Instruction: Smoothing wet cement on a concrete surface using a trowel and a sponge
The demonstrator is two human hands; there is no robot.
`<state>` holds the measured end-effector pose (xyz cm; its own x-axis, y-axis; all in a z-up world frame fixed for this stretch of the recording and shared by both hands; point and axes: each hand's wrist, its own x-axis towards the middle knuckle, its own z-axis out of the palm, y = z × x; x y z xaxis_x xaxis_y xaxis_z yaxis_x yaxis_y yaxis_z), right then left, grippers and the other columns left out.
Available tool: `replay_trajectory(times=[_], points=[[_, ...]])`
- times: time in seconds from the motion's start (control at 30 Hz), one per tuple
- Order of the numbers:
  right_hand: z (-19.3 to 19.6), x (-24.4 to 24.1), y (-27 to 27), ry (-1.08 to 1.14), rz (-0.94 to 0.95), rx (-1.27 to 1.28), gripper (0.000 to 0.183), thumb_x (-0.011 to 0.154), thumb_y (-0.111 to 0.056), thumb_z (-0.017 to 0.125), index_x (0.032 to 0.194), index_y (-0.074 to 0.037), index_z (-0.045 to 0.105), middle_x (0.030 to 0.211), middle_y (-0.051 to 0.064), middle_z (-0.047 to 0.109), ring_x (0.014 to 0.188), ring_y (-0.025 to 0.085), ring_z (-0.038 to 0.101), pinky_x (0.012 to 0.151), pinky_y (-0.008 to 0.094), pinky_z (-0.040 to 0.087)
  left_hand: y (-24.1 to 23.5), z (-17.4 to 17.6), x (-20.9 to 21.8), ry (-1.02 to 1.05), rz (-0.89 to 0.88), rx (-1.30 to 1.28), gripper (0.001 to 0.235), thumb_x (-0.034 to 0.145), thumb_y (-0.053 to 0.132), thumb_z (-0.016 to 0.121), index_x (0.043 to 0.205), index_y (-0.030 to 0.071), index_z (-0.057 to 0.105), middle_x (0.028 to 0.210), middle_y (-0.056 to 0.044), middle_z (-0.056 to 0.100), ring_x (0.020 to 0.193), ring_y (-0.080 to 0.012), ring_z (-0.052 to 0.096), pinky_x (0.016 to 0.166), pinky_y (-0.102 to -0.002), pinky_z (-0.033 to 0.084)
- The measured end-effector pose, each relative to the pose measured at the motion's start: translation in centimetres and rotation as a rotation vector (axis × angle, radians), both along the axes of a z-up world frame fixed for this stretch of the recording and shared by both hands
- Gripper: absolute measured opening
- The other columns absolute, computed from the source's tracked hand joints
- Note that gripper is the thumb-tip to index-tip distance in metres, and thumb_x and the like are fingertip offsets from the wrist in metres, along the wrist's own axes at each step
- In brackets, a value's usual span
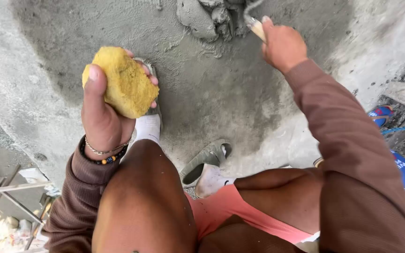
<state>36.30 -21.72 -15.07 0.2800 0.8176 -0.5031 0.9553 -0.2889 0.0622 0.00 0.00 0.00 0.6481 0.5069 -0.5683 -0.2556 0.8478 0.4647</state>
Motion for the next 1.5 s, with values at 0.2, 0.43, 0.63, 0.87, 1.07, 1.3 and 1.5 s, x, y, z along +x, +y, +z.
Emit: replay_trajectory(times=[0.2,0.43,0.63,0.87,1.07,1.3,1.5], points=[[9.6,-2.1,-2.6,-0.074,-0.092,-0.276,0.022,0.104,-0.019,0.051,0.119,-0.003,0.055,0.066,0.009,0.064,0.048,0.026,0.062,0.044,0.039,0.055,0.3,-0.9,0.2,-0.026,0.016,0.002,0.062,0.097,0.050,0.064,0.135,0.003,0.053,0.115,-0.016,0.062,0.103,-0.0268,0.066,0.069,-0.030,0.058],[6.8,-15.6,0.2,0.634,-0.588,-0.051,0.046,0.108,-0.041,0.039,0.119,0.000,0.058,0.060,-0.002,0.053,0.035,0.013,0.042,0.028,0.030,0.036,0.3,-0.9,0.6,-0.021,0.014,0.045,0.062,0.097,0.050,0.063,0.136,0.003,0.052,0.114,-0.016,0.065,0.099,-0.0259,0.069,0.070,-0.030,0.059],[1.0,-15.7,2.5,0.635,-0.740,0.037,0.038,0.109,-0.041,0.042,0.122,-0.008,0.056,0.081,0.002,0.058,0.051,0.012,0.047,0.041,0.030,0.042,0.0,-0.6,0.7,0.004,0.026,0.045,0.068,0.093,0.054,0.068,0.135,0.003,0.053,0.113,-0.016,0.064,0.099,-0.0262,0.069,0.070,-0.030,0.058],[5.9,-8.2,-0.6,0.501,-0.612,0.284,0.039,0.107,-0.036,0.052,0.115,-0.001,0.065,0.089,0.016,0.070,0.070,0.033,0.063,0.064,0.044,0.048,0.3,-1.0,1.9,-0.025,-0.005,0.073,0.065,0.096,0.052,0.064,0.136,0.003,0.053,0.116,-0.016,0.064,0.102,-0.0262,0.068,0.072,-0.031,0.058],[9.1,-6.1,-2.6,0.621,-0.933,0.131,0.035,0.115,-0.035,0.045,0.096,-0.008,0.057,0.069,0.001,0.057,0.055,0.015,0.056,0.053,0.032,0.045,0.1,-0.9,1.8,-0.018,-0.004,0.097,0.064,0.097,0.052,0.063,0.135,0.002,0.053,0.114,-0.016,0.064,0.100,-0.0260,0.068,0.071,-0.031,0.058],[5.5,-13.6,1.5,0.514,-0.511,0.220,0.036,0.106,-0.032,0.052,0.118,0.001,0.060,0.082,0.022,0.071,0.062,0.041,0.066,0.055,0.052,0.049,0.0,-0.5,1.5,-0.042,0.001,0.070,0.062,0.097,0.051,0.063,0.136,0.003,0.053,0.114,-0.015,0.064,0.101,-0.0265,0.068,0.071,-0.031,0.058],[5.2,-11.2,-0.1,0.546,-0.632,0.188,0.037,0.108,-0.037,0.048,0.113,-0.003,0.062,0.085,0.015,0.067,0.066,0.029,0.061,0.060,0.044,0.048,0.1,-0.5,1.1,-0.003,0.011,0.023,0.069,0.093,0.055,0.067,0.137,0.003,0.053,0.115,-0.015,0.063,0.100,-0.0269,0.068,0.070,-0.031,0.058]])
